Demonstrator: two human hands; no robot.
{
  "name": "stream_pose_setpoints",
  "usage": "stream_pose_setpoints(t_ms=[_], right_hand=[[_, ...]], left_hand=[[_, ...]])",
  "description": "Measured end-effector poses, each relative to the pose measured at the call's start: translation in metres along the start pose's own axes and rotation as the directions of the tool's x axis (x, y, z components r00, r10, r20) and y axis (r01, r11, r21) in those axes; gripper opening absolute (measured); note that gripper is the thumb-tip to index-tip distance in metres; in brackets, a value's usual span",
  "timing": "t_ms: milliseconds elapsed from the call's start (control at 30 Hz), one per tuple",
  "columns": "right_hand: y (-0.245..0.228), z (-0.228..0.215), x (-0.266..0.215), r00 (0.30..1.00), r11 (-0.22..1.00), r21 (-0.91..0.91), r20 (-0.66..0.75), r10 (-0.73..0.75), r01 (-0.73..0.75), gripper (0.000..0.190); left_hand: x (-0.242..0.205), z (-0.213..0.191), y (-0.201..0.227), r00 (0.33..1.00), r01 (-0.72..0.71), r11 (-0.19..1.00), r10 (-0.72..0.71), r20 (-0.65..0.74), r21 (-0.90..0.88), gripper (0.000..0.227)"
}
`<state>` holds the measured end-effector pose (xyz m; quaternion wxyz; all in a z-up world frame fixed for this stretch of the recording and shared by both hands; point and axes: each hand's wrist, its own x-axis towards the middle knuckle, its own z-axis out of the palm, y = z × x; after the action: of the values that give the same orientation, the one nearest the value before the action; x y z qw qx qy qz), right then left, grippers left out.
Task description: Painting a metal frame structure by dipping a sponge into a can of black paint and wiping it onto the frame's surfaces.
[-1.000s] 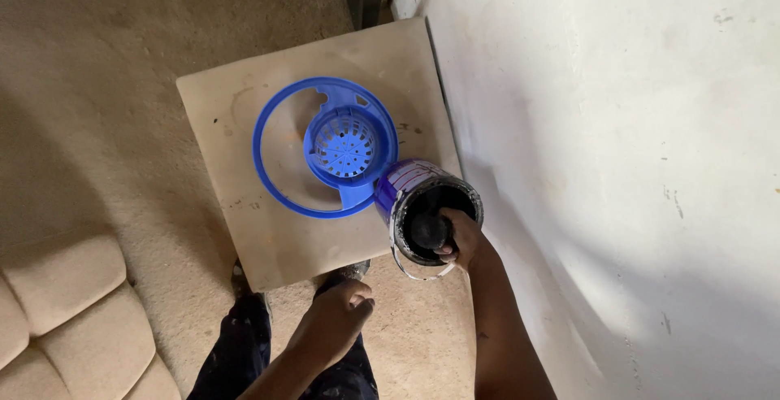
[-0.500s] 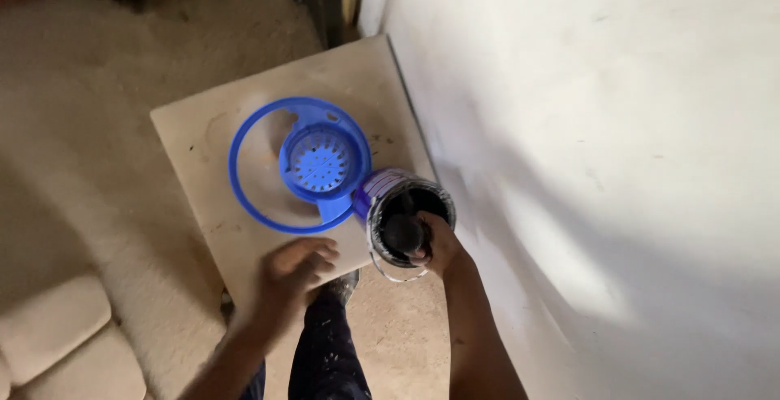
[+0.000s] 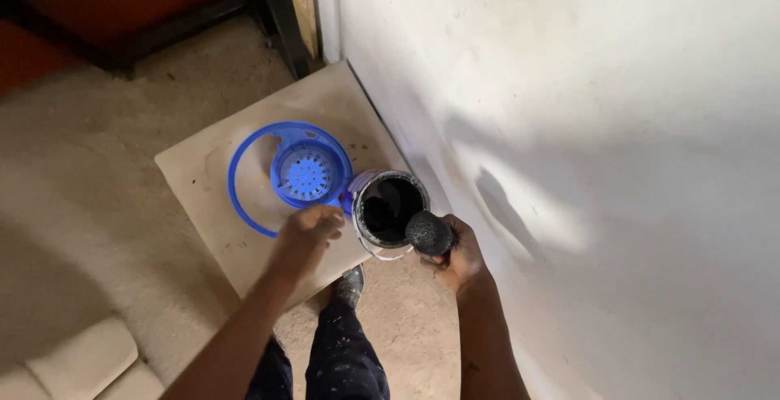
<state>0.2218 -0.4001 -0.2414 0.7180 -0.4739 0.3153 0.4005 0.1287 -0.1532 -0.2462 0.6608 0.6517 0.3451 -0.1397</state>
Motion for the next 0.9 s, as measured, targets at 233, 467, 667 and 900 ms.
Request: stream_pose_setpoints(t_ms=[233,467,667,900], right_hand=[[0.036,-0.033,0.005,0.992,0.993,0.105,-0.111,0.064,-0.052,0.033],[0.067,-0.070,0.042,0.994,0.991,0.136,-0.108,0.034,-0.019,0.035],[0.067,-0.065,0.051,0.991,0.994,0.107,-0.126,0.050,-0.036,0.033],[0.063,-0.054,0.052,0.988,0.994,0.095,-0.140,0.066,-0.053,0.032]], left_hand=[[0.038,0.051,-0.124,0.967,0.253,0.942,-0.245,-0.066,0.222,0.061],[0.027,0.067,-0.071,0.878,0.468,0.859,-0.479,0.004,0.206,0.074],[0.046,0.077,-0.111,0.892,0.445,0.875,-0.453,-0.005,0.191,0.059],[0.027,0.072,-0.109,0.896,0.442,0.888,-0.444,-0.016,0.125,0.052]])
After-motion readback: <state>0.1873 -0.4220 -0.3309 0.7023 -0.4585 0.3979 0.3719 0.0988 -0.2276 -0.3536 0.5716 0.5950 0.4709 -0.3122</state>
